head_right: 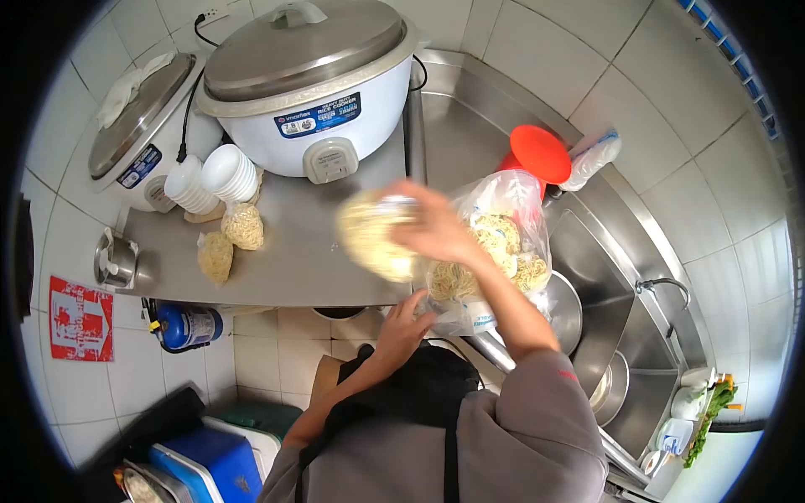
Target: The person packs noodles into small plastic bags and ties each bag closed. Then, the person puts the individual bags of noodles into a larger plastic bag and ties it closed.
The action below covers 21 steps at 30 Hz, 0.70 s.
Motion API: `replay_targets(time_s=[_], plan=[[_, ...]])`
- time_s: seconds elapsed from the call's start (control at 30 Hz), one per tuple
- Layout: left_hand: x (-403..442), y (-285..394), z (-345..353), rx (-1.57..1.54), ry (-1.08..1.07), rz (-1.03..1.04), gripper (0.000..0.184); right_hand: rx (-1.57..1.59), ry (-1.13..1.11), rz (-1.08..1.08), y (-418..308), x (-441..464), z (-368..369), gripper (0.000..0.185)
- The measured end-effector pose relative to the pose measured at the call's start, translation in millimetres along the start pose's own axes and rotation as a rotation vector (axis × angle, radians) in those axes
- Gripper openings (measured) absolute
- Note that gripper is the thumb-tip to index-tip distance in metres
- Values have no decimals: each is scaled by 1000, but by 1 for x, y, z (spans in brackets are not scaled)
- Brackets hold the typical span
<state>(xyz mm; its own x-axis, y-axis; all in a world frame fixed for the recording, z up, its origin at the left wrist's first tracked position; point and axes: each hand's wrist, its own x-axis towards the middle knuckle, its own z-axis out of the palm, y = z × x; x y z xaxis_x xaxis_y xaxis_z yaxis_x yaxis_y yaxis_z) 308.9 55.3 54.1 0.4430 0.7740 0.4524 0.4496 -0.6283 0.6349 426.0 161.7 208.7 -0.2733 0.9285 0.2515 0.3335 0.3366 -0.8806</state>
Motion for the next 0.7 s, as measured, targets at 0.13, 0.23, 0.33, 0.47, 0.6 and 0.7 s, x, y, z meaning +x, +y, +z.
replay_targets(time_s=[0.13,0.23,0.33,0.47,0.6,0.7], plan=[[3,-1,-10,-76,-13,-46,25,-172,396,347,-34,-70,-92,37],[17,5,-21,-177,34,102,20,-728,648,353,42,-90,-110,37],[34,20,-28,-794,-289,-248,9,-820,643,616,182,-69,-98,43],[56,24,-47,-600,-409,-52,17,-888,564,474,186,-63,-123,37],[66,28,-55,-266,-499,6,32,-1156,804,171,183,-69,-152,49],[76,37,-60,-393,-286,-98,38,-1231,939,38,191,-78,-160,67]])
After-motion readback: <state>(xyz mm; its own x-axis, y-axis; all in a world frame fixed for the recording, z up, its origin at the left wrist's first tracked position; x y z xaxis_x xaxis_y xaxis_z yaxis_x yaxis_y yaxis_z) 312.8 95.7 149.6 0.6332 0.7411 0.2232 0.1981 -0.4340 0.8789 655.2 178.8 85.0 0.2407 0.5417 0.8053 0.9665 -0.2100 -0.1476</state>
